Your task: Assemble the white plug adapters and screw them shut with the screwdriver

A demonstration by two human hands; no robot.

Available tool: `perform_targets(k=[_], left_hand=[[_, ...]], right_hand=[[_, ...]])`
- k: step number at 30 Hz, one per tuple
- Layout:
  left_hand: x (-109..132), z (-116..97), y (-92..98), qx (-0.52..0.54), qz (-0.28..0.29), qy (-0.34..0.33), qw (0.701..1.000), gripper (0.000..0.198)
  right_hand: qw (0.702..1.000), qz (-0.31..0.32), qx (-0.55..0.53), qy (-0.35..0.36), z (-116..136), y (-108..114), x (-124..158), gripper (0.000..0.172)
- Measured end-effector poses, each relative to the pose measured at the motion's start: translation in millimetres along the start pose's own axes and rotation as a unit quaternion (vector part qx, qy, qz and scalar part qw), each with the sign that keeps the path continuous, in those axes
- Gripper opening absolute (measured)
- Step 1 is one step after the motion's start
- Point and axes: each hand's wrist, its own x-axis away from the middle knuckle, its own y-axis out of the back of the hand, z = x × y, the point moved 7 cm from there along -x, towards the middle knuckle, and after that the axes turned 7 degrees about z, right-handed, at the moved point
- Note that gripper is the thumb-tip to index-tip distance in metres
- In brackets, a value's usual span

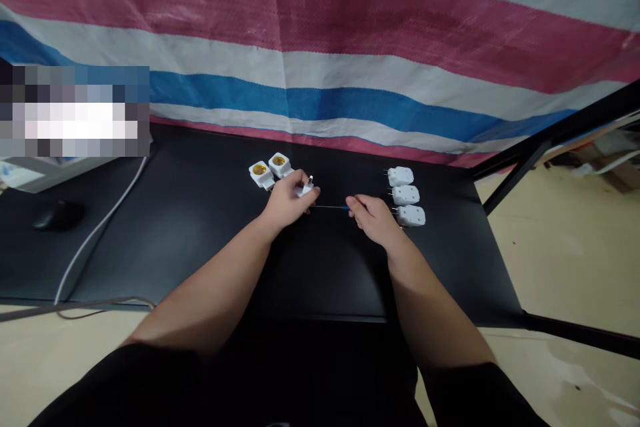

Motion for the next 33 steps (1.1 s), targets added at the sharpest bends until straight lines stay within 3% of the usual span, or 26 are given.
perform_targets(k=[5, 13, 16, 18, 22, 27, 33], left_hand=[[-3, 7, 5.2, 0.062, -0.029, 0.037, 0.997, 0.034], [3, -7, 6.1, -0.081, -0.033, -0.041, 0.995, 0.028], [3, -8, 10.4, -0.097, -0.047, -0.053, 0.993, 0.028], [1, -3, 12.1, -0.054, -0.049, -0.027, 0.997, 0.031], [-2, 7, 10.9, 0.029, -0.046, 0.020, 0.998, 0.035], [0, 1, 10.4, 0.012, -0.040, -0.005, 0.999, 0.035], [-3, 5, 13.0, 0.088, -0.056, 0.035, 0.994, 0.039]], right_hand=[[0.998, 0.014, 0.004, 0.058, 13, -1, 4, 0.042], [1.000, -0.001, 0.019, 0.001, 4, -2, 0, 0.066], [0.999, -0.005, 0.017, 0.033, 8, -2, 1, 0.050], [0.998, 0.004, 0.011, 0.059, 10, -1, 3, 0.036], [0.997, -0.002, 0.023, 0.079, 13, 4, 5, 0.028], [0.997, 0.000, 0.055, 0.046, 11, 1, 1, 0.053], [0.993, 0.017, 0.049, 0.102, 20, -6, 5, 0.021]])
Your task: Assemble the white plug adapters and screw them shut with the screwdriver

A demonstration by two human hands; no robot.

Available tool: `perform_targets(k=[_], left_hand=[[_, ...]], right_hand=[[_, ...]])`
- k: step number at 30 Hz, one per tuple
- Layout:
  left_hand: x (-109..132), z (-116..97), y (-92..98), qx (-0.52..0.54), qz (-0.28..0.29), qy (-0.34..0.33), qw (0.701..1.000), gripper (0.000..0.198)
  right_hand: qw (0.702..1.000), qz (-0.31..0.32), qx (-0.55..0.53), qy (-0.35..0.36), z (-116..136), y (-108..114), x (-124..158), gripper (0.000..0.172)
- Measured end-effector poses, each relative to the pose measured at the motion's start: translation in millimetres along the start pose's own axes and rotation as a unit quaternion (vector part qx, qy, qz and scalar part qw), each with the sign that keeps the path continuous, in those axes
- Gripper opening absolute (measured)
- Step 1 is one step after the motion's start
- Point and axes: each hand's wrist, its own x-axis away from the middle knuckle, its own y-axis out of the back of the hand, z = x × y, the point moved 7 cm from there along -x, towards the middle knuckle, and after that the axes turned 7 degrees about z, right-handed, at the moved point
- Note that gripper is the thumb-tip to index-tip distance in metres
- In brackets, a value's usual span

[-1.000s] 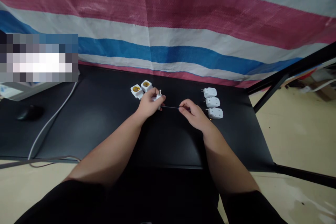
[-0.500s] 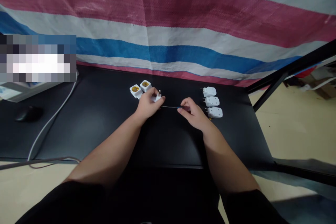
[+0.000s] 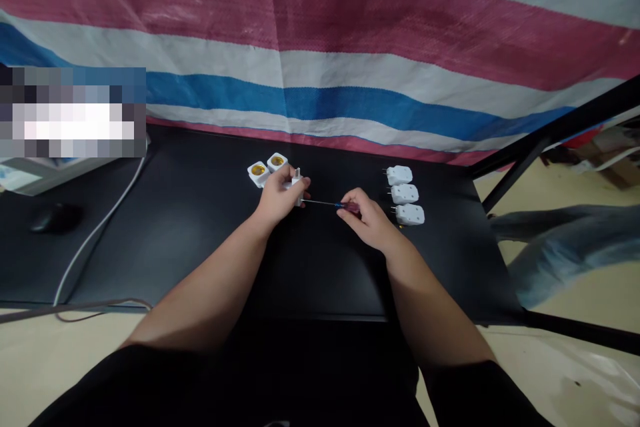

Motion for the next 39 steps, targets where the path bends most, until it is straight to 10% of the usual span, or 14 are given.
perform_targets(k=[10, 25, 39], left_hand=[[-1, 4, -5.2, 0.053, 0.018, 0.041, 0.998, 0.038], [3, 3, -20.3, 0.169, 0.083, 0.121, 0.975, 0.042], [1, 1, -7.0, 0.004, 0.021, 0.004, 1.000, 0.040]], right_hand=[[0.999, -0.024, 0.034, -0.015, 4, 3, -3, 0.044], [0.999, -0.050, -0.020, 0.002, 13, 3, 4, 0.024], [0.996, -0.075, 0.040, 0.007, 9, 11, 4, 0.020]])
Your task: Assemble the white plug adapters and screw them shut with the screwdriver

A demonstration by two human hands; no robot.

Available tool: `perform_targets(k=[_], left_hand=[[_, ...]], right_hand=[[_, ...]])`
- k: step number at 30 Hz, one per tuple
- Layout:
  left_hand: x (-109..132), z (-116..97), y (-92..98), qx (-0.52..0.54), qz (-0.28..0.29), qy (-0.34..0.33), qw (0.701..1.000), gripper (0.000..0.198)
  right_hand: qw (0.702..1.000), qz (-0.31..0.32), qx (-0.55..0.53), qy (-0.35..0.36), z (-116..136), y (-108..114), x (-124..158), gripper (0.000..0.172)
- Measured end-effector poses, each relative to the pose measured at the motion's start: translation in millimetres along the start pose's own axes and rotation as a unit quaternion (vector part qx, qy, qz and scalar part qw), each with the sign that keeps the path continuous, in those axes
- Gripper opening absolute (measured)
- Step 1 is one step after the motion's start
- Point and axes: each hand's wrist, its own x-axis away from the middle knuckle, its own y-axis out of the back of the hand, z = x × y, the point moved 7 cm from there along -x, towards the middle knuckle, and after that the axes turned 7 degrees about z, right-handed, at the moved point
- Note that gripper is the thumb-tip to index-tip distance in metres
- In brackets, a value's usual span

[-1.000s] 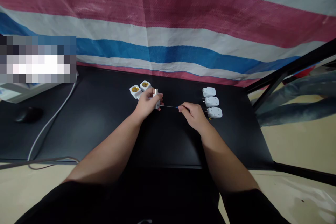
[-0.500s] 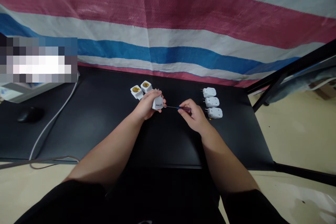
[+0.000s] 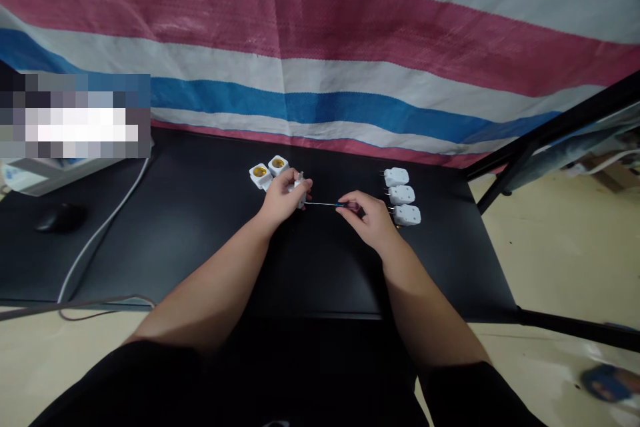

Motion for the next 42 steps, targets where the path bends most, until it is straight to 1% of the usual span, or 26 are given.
perform_targets(k=[3, 6, 7, 8, 11, 14, 18, 19, 20, 21, 23, 24, 27, 28, 31, 32, 33, 34, 37, 40, 42], left_hand=[[0, 0, 0.0, -0.013, -0.004, -0.012, 1.000, 0.040], [1, -2, 1.9, -0.032, -0.018, -0.029, 0.999, 0.040], [2, -2, 3.1, -0.039, -0.025, -0.035, 0.998, 0.040], [3, -3, 4.5, -0.048, -0.033, -0.040, 0.998, 0.040], [4, -3, 8.2, -0.071, -0.049, -0.052, 0.995, 0.039], [6, -2, 10.0, -0.095, -0.050, -0.066, 0.992, 0.037], [8, -6, 10.3, -0.139, -0.049, -0.113, 0.983, 0.034], [9, -7, 10.3, -0.140, -0.049, -0.118, 0.982, 0.034], [8, -7, 10.6, -0.135, -0.051, -0.116, 0.983, 0.035], [8, -7, 11.2, -0.125, -0.054, -0.109, 0.985, 0.036], [6, -6, 12.5, -0.097, -0.064, -0.089, 0.989, 0.038], [6, -5, 13.2, -0.084, -0.070, -0.080, 0.991, 0.040], [6, -5, 13.9, -0.058, -0.079, -0.070, 0.993, 0.041], [6, -6, 13.6, -0.056, -0.078, -0.072, 0.993, 0.041], [7, -7, 11.7, -0.064, -0.072, -0.078, 0.992, 0.039], [7, -7, 11.3, -0.066, -0.071, -0.077, 0.992, 0.039], [7, -7, 10.9, -0.065, -0.070, -0.075, 0.993, 0.040], [6, -7, 10.7, -0.059, -0.070, -0.072, 0.993, 0.040], [4, -6, 10.8, -0.038, -0.070, -0.055, 0.995, 0.043], [2, -3, 11.0, -0.028, -0.063, -0.041, 0.997, 0.044], [2, -2, 11.1, -0.036, -0.053, -0.041, 0.997, 0.043]], right_hand=[[0.999, -0.006, -0.007, -0.032, -3, -4, -2, 0.029], [0.999, 0.009, 0.001, -0.050, -3, -11, -4, 0.042], [0.999, 0.018, -0.003, -0.051, -3, -13, -4, 0.044], [0.998, 0.027, -0.011, -0.050, -3, -15, -4, 0.043], [0.998, 0.042, -0.038, -0.042, -4, -17, -2, 0.031], [0.998, 0.035, -0.039, -0.045, -7, -15, -2, 0.033], [0.997, 0.045, -0.012, -0.068, -10, -19, -3, 0.054], [0.996, 0.049, -0.011, -0.069, -10, -20, -3, 0.056], [0.996, 0.053, -0.013, -0.066, -9, -21, -3, 0.055], [0.996, 0.058, -0.020, -0.058, -7, -22, -3, 0.050], [0.996, 0.069, -0.044, -0.041, -5, -24, -1, 0.035], [0.995, 0.073, -0.056, -0.034, -4, -24, -1, 0.030], [0.995, 0.065, -0.061, -0.038, -6, -24, -1, 0.030], [0.996, 0.061, -0.052, -0.045, -7, -23, -1, 0.032], [0.996, 0.059, -0.032, -0.066, -8, -24, -3, 0.048], [0.995, 0.060, -0.032, -0.067, -7, -24, -3, 0.051], [0.996, 0.061, -0.037, -0.062, -6, -25, -3, 0.051], [0.996, 0.061, -0.046, -0.052, -4, -25, -3, 0.047], [0.995, 0.067, -0.073, -0.018, 1, -24, 0, 0.026], [0.995, 0.069, -0.077, -0.008, -2, -23, 1, 0.022], [0.996, 0.054, -0.076, -0.005, -4, -19, 1, 0.022]])
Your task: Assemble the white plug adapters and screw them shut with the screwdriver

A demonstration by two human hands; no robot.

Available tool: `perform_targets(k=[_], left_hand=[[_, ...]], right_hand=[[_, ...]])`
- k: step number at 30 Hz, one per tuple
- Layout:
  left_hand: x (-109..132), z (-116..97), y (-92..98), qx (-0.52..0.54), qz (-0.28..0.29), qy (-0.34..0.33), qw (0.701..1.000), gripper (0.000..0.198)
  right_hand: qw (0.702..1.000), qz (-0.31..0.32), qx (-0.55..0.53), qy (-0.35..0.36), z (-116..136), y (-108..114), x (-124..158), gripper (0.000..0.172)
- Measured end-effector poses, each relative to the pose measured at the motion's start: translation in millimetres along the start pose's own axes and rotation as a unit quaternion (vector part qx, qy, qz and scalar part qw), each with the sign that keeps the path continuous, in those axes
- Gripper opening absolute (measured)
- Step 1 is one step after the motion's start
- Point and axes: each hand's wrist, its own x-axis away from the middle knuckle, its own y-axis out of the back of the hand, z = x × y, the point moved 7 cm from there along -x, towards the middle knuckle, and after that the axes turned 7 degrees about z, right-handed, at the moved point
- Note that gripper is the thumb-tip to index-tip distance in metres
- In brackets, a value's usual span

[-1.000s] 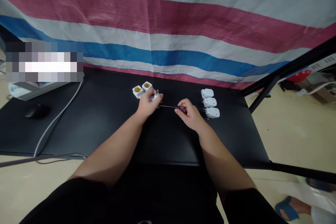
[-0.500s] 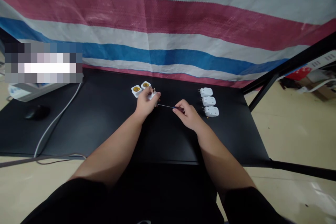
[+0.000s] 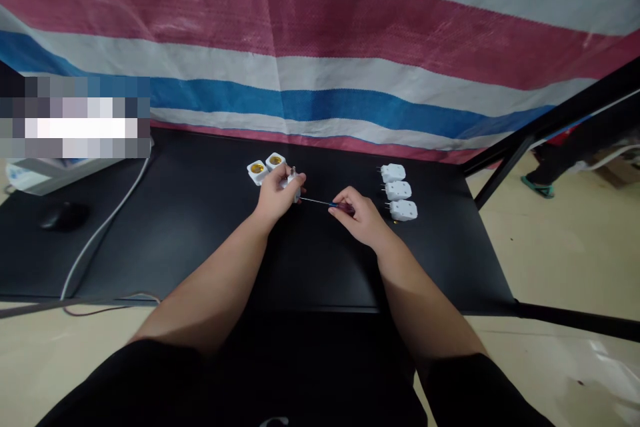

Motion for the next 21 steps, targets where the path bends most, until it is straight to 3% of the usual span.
perform_targets(k=[3, 6, 9, 14, 18, 21], left_hand=[[2, -2, 0.3, -0.051, 0.011, -0.029, 0.998, 0.038], [5, -6, -0.5, -0.105, 0.013, -0.062, 0.992, 0.035], [3, -3, -0.8, -0.058, 0.008, -0.040, 0.997, 0.038], [-5, 8, 0.0, 0.088, 0.000, 0.037, 0.995, 0.044], [-5, 5, 4.4, 0.057, -0.019, 0.024, 0.998, 0.044], [-1, -3, 1.8, 0.010, -0.011, -0.012, 1.000, 0.045]], right_hand=[[0.999, -0.036, 0.016, 0.001, 2, 6, -1, 0.023], [0.997, -0.057, 0.050, -0.021, 4, 7, -2, 0.036], [0.997, -0.050, 0.057, -0.031, 5, 3, -3, 0.043], [0.999, -0.013, 0.030, 0.000, 9, -6, -3, 0.025], [0.999, -0.017, 0.048, 0.003, 12, -6, -3, 0.024], [0.997, -0.011, 0.071, -0.007, 11, -6, -5, 0.040]])
